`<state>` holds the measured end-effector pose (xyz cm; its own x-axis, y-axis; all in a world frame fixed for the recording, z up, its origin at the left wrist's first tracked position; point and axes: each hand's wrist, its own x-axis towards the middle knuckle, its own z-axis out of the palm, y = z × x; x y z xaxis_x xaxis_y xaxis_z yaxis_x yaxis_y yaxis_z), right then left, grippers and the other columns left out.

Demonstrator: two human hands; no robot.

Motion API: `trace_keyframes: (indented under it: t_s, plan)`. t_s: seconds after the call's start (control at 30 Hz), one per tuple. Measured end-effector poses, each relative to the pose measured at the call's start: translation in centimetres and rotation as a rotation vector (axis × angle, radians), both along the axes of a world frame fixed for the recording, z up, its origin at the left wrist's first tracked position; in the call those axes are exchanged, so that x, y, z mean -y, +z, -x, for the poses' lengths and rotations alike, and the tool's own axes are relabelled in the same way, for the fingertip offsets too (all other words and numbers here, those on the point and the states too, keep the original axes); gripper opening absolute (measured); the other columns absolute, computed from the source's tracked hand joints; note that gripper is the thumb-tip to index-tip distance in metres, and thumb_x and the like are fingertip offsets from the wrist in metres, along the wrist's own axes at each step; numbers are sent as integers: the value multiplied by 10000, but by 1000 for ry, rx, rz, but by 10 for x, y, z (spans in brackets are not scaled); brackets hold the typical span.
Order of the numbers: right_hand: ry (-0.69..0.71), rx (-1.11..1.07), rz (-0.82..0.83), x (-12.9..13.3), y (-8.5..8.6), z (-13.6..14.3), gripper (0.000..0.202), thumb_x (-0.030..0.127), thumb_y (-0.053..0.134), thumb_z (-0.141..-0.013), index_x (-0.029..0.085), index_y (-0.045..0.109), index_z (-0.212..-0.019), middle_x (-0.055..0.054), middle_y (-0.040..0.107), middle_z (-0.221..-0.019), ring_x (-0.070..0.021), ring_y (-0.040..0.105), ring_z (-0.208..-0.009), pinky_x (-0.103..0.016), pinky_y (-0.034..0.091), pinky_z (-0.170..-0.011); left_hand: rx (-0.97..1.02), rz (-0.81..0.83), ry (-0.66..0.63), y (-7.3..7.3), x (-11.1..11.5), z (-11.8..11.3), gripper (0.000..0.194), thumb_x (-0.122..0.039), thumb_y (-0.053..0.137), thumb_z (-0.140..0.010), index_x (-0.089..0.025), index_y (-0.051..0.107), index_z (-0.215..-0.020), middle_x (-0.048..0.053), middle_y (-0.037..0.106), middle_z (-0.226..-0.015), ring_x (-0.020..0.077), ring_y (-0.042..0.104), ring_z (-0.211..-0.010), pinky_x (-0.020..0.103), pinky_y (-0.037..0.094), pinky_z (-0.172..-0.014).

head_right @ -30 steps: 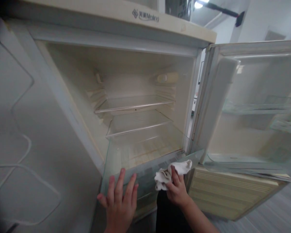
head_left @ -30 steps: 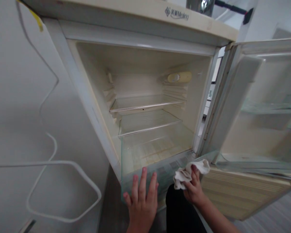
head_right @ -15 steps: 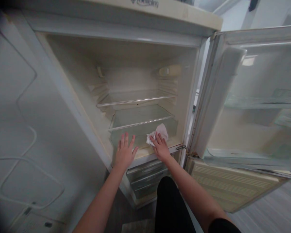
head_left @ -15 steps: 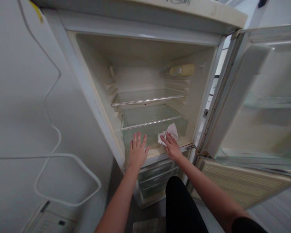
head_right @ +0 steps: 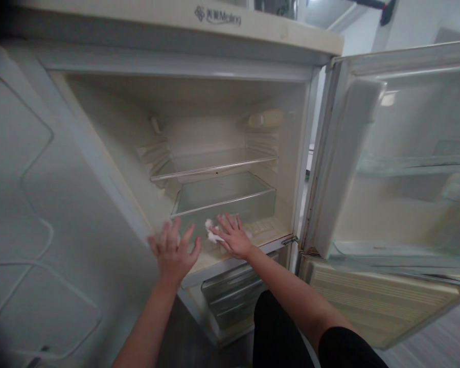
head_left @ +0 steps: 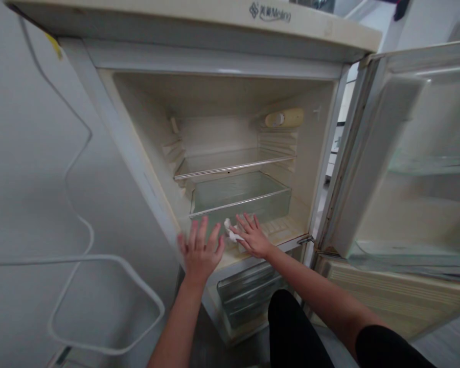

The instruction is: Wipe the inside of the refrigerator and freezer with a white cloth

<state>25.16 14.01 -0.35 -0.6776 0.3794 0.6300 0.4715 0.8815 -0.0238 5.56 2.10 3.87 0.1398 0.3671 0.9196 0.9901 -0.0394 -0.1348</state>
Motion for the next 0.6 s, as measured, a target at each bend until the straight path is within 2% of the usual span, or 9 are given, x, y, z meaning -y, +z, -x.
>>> trace_keyframes:
  t_s: [0.03,0.1,0.17,0.23,0.33,0.4,0.47,0.53,0.6]
  plan:
    - [23,-21,-7,4,5,12,544,344,429,-1013,339,342,-1550,-47,99,-1680,-303,-36,-1549,-624,69,-1205,50,-135,20,2,4,10,560,-340,682,-825,-247,528,-1355,156,382,-1572,363,226,-1509,687,49,-1193]
    - [-8,-138,43,13,16,43,563,335,415,-1013,296,313,-1565,-66,61,-1683,-291,-55,-1549,-612,90,-1209,218,-248,80,5,6,28,725,-373,715,-780,-162,429,-1412,238,341,-1567,391,207,-1509,691,134,-1184]
    - [-61,-245,115,21,23,80,584,333,392,-1017,252,271,-1583,-90,1,-1683,-294,-87,-1546,-599,130,-1207,411,-214,67,6,4,40,812,-375,666,-810,-106,296,-1480,275,365,-1534,357,314,-1475,594,303,-1172]
    - [-12,-193,125,28,23,113,609,355,414,-1008,244,262,-1587,-90,-20,-1682,-305,-100,-1543,-590,135,-1210,542,-157,37,3,1,45,825,-381,619,-850,-95,219,-1513,275,401,-1509,320,422,-1419,490,414,-1127]
    - [65,-10,86,35,14,142,686,359,466,-980,166,231,-1595,-116,9,-1676,-313,-66,-1545,-567,109,-1227,565,-115,20,-3,0,44,803,-404,593,-881,-96,218,-1521,271,422,-1498,311,468,-1387,452,437,-1116]
    - [56,55,61,31,5,145,685,319,444,-985,132,203,-1598,-121,39,-1672,-300,-17,-1550,-568,85,-1231,546,-117,20,-6,1,42,787,-403,585,-894,-91,226,-1521,273,427,-1495,313,464,-1391,459,424,-1129]
    - [62,96,17,21,2,137,638,282,410,-999,204,209,-1600,-76,72,-1674,-277,39,-1551,-590,53,-1225,532,-125,22,-6,2,42,783,-400,585,-899,-85,230,-1521,278,431,-1492,318,466,-1389,465,422,-1129]
    - [52,106,-32,4,4,120,613,297,418,-1004,303,236,-1589,-35,92,-1676,-276,61,-1550,-616,26,-1214,522,-135,16,-7,3,43,790,-396,593,-896,-85,228,-1524,279,434,-1489,323,471,-1384,470,424,-1127]
    - [-47,55,-42,-16,12,95,623,366,465,-989,319,272,-1579,-55,84,-1678,-315,37,-1548,-633,16,-1203,518,-134,5,-7,3,45,804,-386,601,-892,-92,214,-1532,276,426,-1497,328,468,-1386,478,419,-1130]
